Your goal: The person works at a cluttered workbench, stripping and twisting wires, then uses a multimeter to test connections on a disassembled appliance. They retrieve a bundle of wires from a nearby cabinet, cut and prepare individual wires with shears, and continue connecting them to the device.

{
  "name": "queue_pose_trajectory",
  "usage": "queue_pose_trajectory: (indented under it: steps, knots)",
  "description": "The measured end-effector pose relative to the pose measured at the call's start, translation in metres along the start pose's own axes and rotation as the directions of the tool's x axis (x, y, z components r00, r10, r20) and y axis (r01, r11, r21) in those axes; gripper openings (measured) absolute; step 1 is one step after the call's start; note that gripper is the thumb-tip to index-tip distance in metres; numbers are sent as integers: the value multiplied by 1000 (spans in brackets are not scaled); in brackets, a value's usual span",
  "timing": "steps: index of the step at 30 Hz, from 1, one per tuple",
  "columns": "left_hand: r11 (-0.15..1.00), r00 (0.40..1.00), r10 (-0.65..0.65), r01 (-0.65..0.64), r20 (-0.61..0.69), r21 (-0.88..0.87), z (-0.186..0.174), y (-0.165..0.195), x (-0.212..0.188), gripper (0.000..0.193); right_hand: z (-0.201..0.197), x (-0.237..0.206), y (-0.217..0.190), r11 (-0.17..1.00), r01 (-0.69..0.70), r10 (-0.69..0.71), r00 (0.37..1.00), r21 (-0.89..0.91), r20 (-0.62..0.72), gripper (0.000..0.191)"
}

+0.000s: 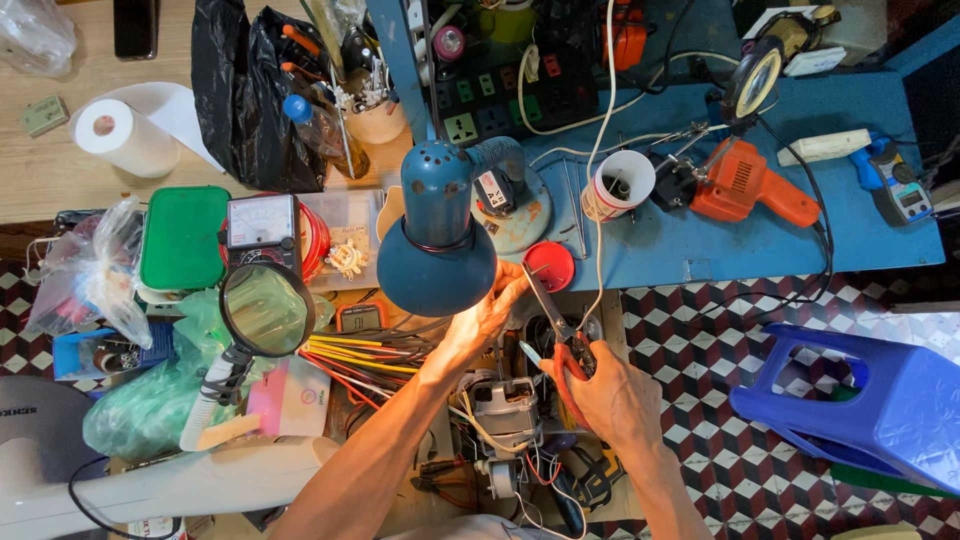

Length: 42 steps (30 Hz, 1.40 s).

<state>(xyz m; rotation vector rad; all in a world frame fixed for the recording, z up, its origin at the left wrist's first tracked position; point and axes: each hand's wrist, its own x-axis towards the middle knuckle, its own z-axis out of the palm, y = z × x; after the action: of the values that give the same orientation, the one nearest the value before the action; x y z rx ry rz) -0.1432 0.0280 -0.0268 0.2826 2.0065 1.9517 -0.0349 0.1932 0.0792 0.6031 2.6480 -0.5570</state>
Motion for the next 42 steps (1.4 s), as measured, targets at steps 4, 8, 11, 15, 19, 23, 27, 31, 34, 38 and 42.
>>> queue_pose_trajectory:
  steps: [4, 8, 11, 15, 19, 23, 27, 31, 34, 38, 42]
  knots:
    - [969, 985, -103, 130, -135, 209, 6, 7, -5, 38, 3, 2, 0, 999, -5, 5, 1000, -32, -22, 64]
    - [913, 990, 121, -84, -70, 400, 7, 19, -4, 42, 9, 4, 3, 1000, -8, 8, 1000, -12, -13, 63]
    - [859, 999, -37, 11, 40, 511, 13, 23, 12, 35, 15, 6, 8, 999, 18, -19, 999, -30, -29, 57]
    - [808, 995, 84, -40, -48, 587, 24, 14, 30, 24, 22, 12, 13, 998, -43, 41, 998, 54, 43, 52]
    - [795, 989, 20, 74, -149, 602, 33, 3, 49, 22, 26, 20, 19, 979, -81, 62, 992, 187, 108, 53]
    - [746, 981, -142, 195, -135, 637, 32, -4, 61, 23, 32, 25, 20, 965, -101, 61, 984, 242, 167, 61]
    - [740, 997, -21, 67, -77, 669, 32, -6, 64, 27, 38, 26, 23, 967, -84, 50, 988, 238, 146, 62]
    - [693, 997, 69, -33, -21, 720, 27, 1, 53, 37, 36, 24, 30, 961, -102, 69, 988, 256, 135, 67]
    - [720, 998, -32, -15, 55, 693, 17, 8, 40, 34, 29, 20, 38, 944, -163, 98, 969, 288, 227, 73]
    - [837, 985, 128, -171, 118, 520, 6, 8, 15, 32, 24, 8, 41, 901, -160, 63, 968, 403, 243, 74]
    - [981, 995, 76, -87, 72, 171, -4, 0, 11, 26, 22, -4, 36, 909, -171, 73, 963, 380, 259, 72]
